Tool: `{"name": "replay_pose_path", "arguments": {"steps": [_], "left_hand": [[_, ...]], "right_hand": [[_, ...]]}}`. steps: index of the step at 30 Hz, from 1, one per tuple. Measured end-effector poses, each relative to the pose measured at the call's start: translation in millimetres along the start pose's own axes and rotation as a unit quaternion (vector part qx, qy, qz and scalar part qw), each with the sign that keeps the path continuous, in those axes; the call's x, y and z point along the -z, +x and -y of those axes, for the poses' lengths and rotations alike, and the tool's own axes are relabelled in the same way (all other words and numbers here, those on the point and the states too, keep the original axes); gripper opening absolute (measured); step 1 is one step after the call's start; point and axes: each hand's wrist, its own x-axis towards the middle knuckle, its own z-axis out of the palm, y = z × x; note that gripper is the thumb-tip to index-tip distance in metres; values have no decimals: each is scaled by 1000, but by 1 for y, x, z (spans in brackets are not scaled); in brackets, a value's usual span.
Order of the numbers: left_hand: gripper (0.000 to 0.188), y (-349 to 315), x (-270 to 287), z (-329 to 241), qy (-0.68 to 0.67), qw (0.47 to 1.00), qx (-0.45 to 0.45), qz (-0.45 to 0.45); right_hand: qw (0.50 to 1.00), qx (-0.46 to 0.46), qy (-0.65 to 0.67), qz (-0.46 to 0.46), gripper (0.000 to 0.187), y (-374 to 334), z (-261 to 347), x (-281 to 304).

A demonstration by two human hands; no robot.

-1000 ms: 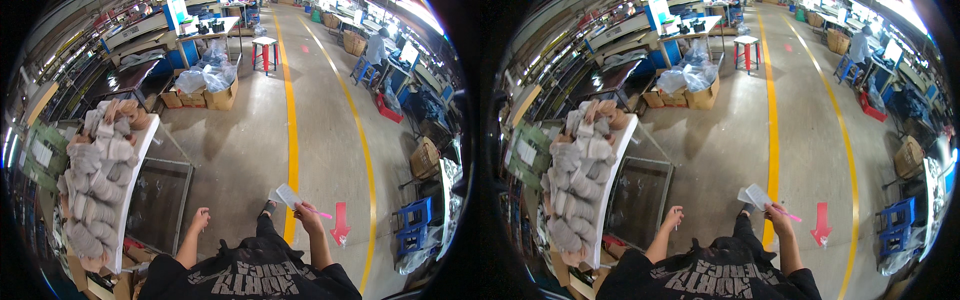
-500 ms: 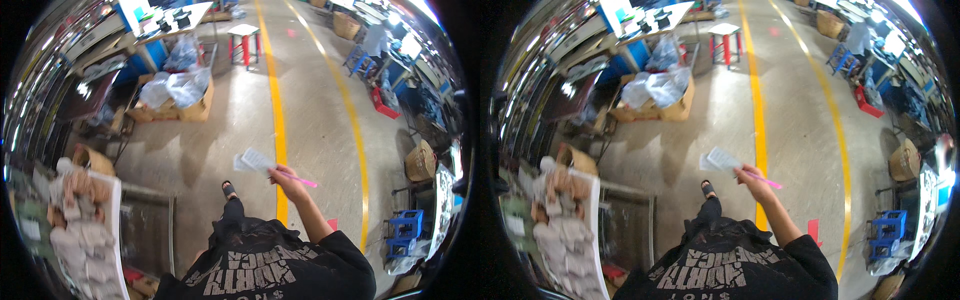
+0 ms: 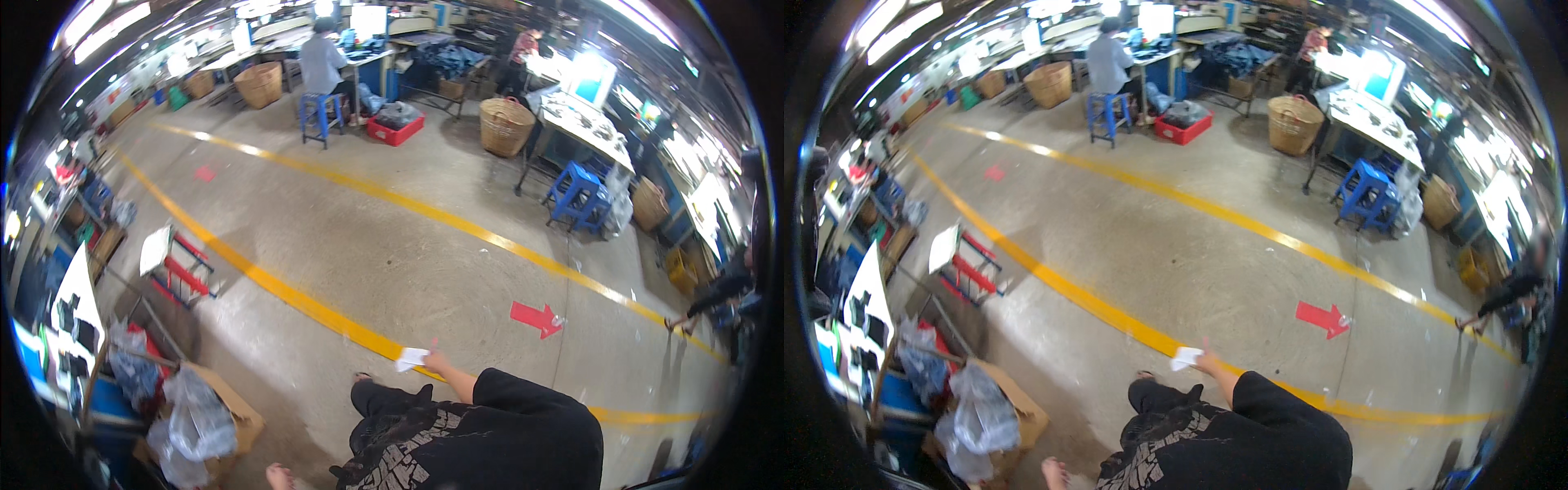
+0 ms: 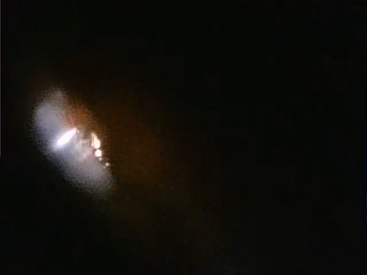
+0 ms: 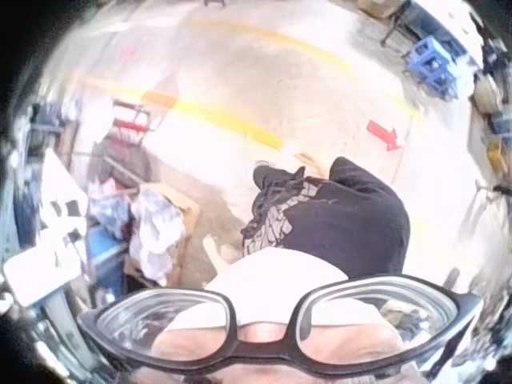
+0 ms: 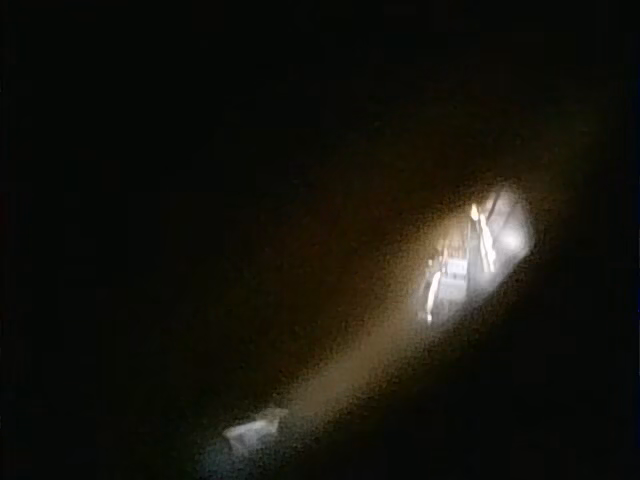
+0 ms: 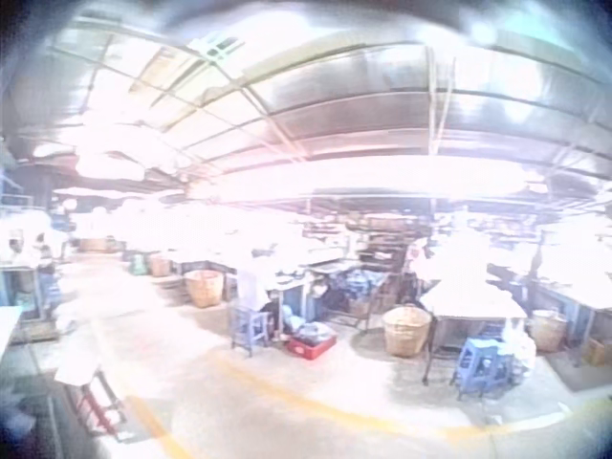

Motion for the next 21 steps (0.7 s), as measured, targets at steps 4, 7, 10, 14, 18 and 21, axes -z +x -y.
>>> {"name": "replay_pose_path", "arguments": {"steps": [4, 7, 10, 14, 18, 21], "left_hand": [[29, 108, -15, -171, 2, 993, -118, 1], [29, 158, -54, -247, 23, 992, -118, 40], [28, 195, -98, -284, 75, 990, -60, 100], [28, 233, -151, -306, 137, 974, 43, 174], [28, 287, -210, -360, 196, 946, 72, 247], [28, 344, -249, -437, 236, 926, 45, 293]], "right_hand": [[982, -152, -115, -17, 31, 8, -34, 24], [958, -267, -94, 48, 41, 17, 13, 19], [977, -146, -139, 74, 62, 53, 103, -36], [980, 83, -171, 56, 42, 121, 296, -112], [933, 336, -104, 74, 33, 140, 468, -157], [930, 365, -46, -5, 25, 144, 530, -196]]}}
